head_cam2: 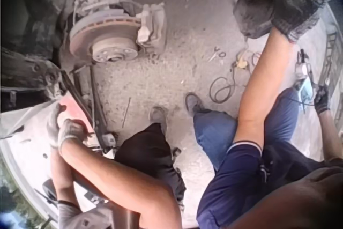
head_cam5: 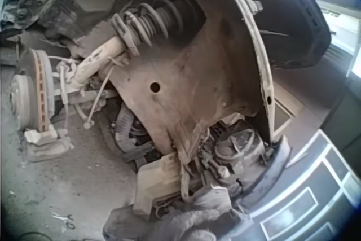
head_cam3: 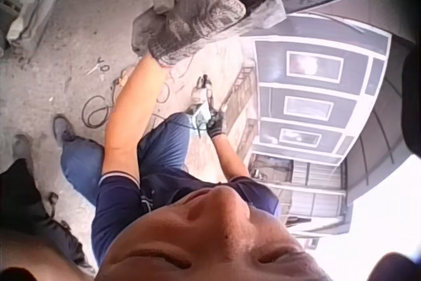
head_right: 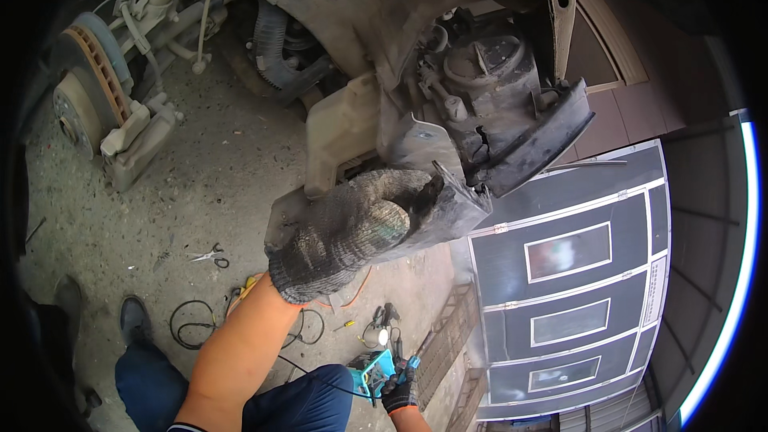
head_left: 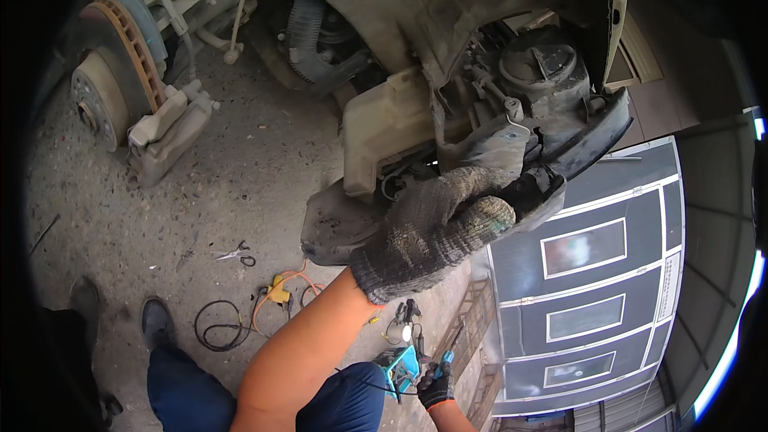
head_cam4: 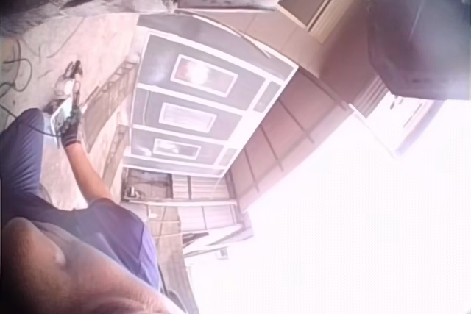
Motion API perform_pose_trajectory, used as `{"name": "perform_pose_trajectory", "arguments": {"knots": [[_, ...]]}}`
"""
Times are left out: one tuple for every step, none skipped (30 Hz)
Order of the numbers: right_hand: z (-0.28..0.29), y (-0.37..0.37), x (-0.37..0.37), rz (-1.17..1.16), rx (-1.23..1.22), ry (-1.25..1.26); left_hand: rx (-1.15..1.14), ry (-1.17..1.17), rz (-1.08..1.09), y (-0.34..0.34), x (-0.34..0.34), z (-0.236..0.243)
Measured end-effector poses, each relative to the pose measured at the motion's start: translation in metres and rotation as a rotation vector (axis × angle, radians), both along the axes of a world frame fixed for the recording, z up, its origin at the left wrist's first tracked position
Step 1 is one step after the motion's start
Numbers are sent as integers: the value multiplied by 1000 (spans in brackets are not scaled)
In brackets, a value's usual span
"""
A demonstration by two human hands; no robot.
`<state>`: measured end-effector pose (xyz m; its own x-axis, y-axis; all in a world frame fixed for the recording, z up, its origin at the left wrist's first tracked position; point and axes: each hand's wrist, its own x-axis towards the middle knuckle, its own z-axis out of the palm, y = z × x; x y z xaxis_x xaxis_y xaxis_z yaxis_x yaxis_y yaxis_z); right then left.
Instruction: The person uses a soldering iron to apply heat to a damaged section of a car bumper, then presses and smooths the softened plastic with gloved hands. The person repeatedly heats and manipulates the same area to reshape the bumper.
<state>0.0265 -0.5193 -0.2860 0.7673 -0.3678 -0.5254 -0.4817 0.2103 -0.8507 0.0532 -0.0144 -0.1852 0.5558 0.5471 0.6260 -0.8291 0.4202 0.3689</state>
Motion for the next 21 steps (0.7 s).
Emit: {"name": "perform_pose_trajectory", "arguments": {"knots": [[4, 3, -3, -9, 1, -14, 91, 40, 54, 5, -7, 0], [7, 4, -7, -17, 2, -27, 182, 80, 108, 8, -12, 1], [9, 2, -8, 9, -25, -61, 124, 66, 93, 7, -13, 4], [12, -1, -8, 33, -53, -97, 66, 53, 79, 4, -14, 7], [14, -4, -8, 49, -69, -139, 124, 96, 193, 2, -9, 4], [18, -7, -8, 141, -70, -210, 175, 144, 310, 0, -5, 1], [27, 4, -14, 222, -102, -301, 248, 118, 404, 0, 3, -5], [35, 6, -18, 249, -132, -350, 320, 96, 494, 0, 9, -11], [41, 8, -22, 274, -159, -396, 345, 86, 495, 2, 10, -14], [49, 17, -25, 286, -117, -412, 333, 73, 396, 6, 8, -15], [54, 29, -25, 367, -205, -508, 275, 67, 220, 10, 5, -14], [60, 38, -27, 363, -192, -518, 154, 86, 9, 9, 0, -13], [63, 49, -26, 364, -174, -529, -87, 143, -253, 11, -9, -11], [70, 61, -28, 438, -96, -566, -398, 192, -479, 11, -19, -10], [80, 78, -31, 484, -121, -646, -486, 305, -308, 9, -23, -19], [84, 87, -32, 542, -165, -696, -575, 422, -141, 3, -33, -27], [89, 98, -33, 599, -208, -746, -610, 536, -34, -14, -48, -35], [101, 123, -40, 663, -255, -789, -639, 653, 67, -38, -69, -42], [112, 148, -47, 770, -314, -848, -482, 623, -10, -57, -95, -62], [119, 166, -52, 837, -385, -883, -286, 537, 20, -84, -123, -67], [124, 181, -55, 896, -461, -921, -89, 612, 2, -107, -150, -67]]}}
